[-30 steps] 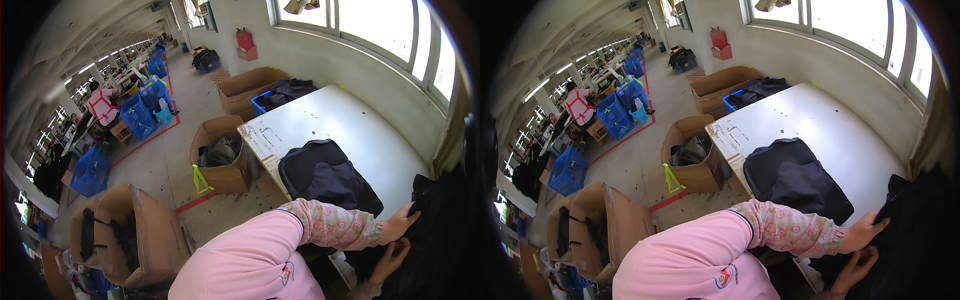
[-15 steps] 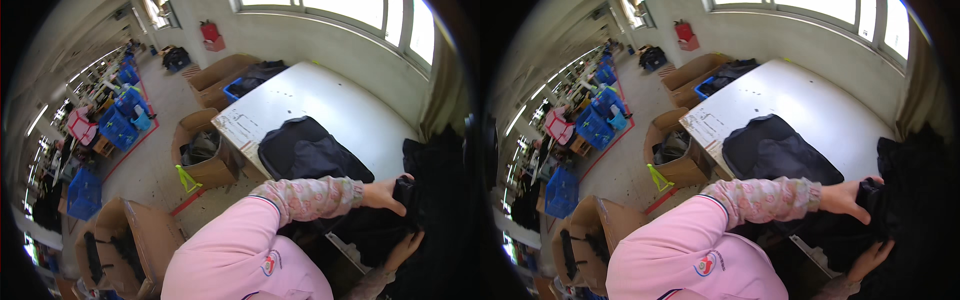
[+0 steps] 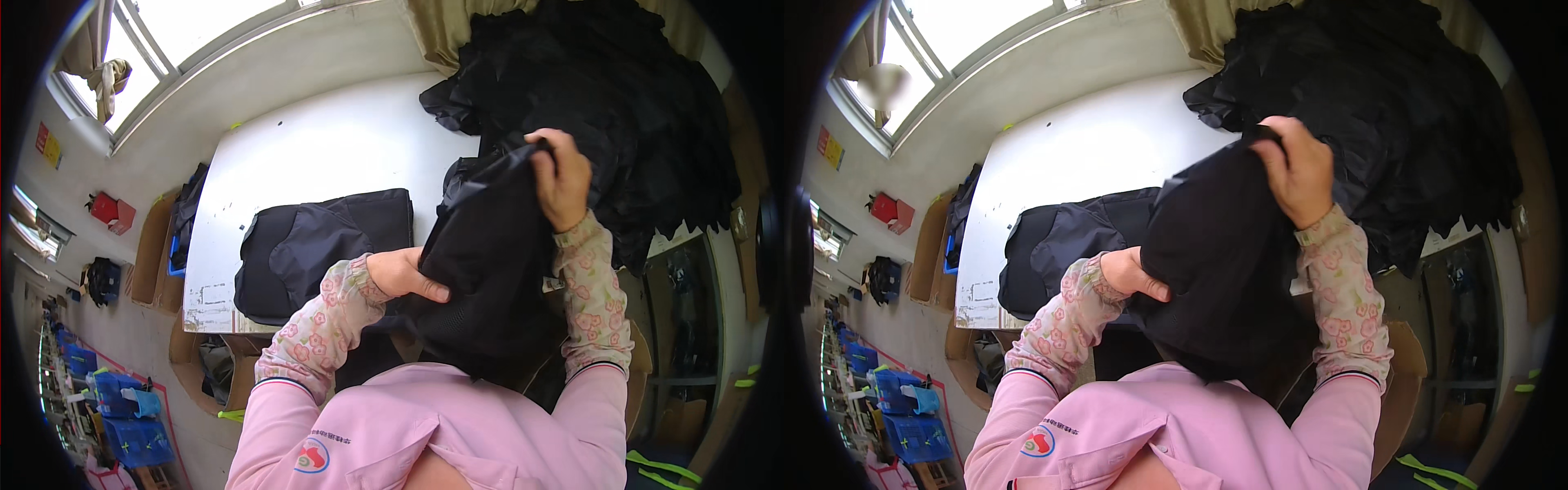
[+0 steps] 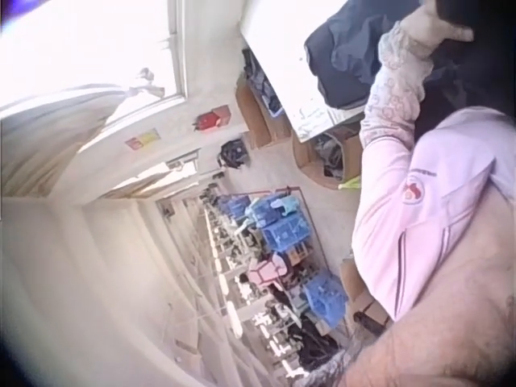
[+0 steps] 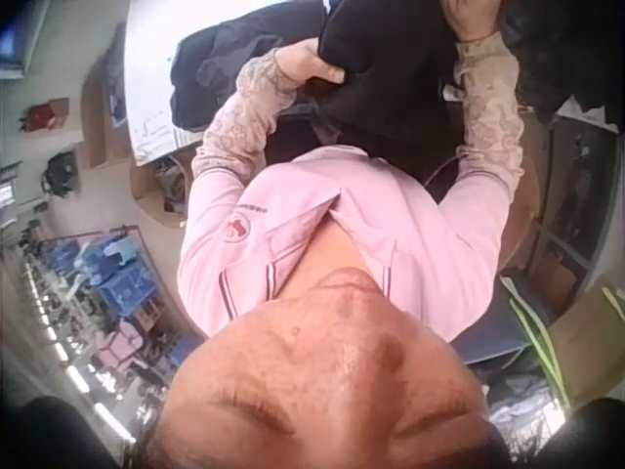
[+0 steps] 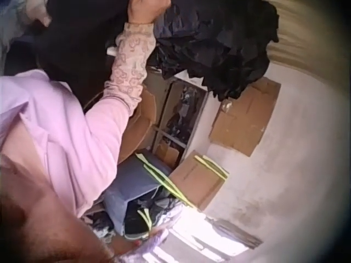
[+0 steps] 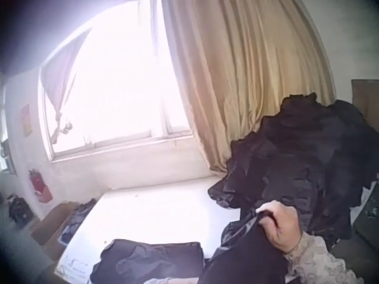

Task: Inspecting and sorting black fabric parts at a workbench.

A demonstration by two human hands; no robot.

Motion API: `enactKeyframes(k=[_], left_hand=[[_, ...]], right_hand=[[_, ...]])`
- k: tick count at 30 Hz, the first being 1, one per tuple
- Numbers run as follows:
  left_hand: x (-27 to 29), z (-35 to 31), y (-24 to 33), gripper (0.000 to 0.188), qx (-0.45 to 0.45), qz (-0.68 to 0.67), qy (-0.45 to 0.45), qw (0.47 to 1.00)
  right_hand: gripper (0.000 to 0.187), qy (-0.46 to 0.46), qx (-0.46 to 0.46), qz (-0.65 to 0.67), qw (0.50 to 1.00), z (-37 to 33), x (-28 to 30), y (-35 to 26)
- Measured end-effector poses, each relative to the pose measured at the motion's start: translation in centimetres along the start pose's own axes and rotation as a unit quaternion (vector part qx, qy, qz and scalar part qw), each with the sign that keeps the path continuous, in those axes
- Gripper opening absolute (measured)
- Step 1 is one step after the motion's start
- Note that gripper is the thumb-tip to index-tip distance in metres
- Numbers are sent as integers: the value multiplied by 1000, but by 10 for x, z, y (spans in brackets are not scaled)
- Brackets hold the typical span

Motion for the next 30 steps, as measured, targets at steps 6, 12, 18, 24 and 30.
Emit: enactKeyframes(k=[6,12,18,24,30], left_hand=[[21,1,14,39,-166,-292,22,942],[23,2,28,33,-201,-197,118,952],[31,17,46,28,-259,-266,241,897],[44,-2,56,14,-281,-272,236,890],[57,-18,63,19,-199,-242,278,908]], right_hand=[[23,-353,8,-113,929,-73,-61,44],[35,-138,-163,150,965,-9,-2,-71],[32,-122,-145,59,980,-34,-25,-62],[30,-164,-114,56,978,-29,-18,-60],[30,-215,-81,57,972,-20,-10,-55]])
Point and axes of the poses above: each hand's wrist, its own z-axis towards the middle knuckle, its own x-axis out of the back of the hand, y = z × x, the point moved 6 cm from there along z, towards the middle knuckle, and after that the axes turned 1 degree about -y, right-handed, at the moved point
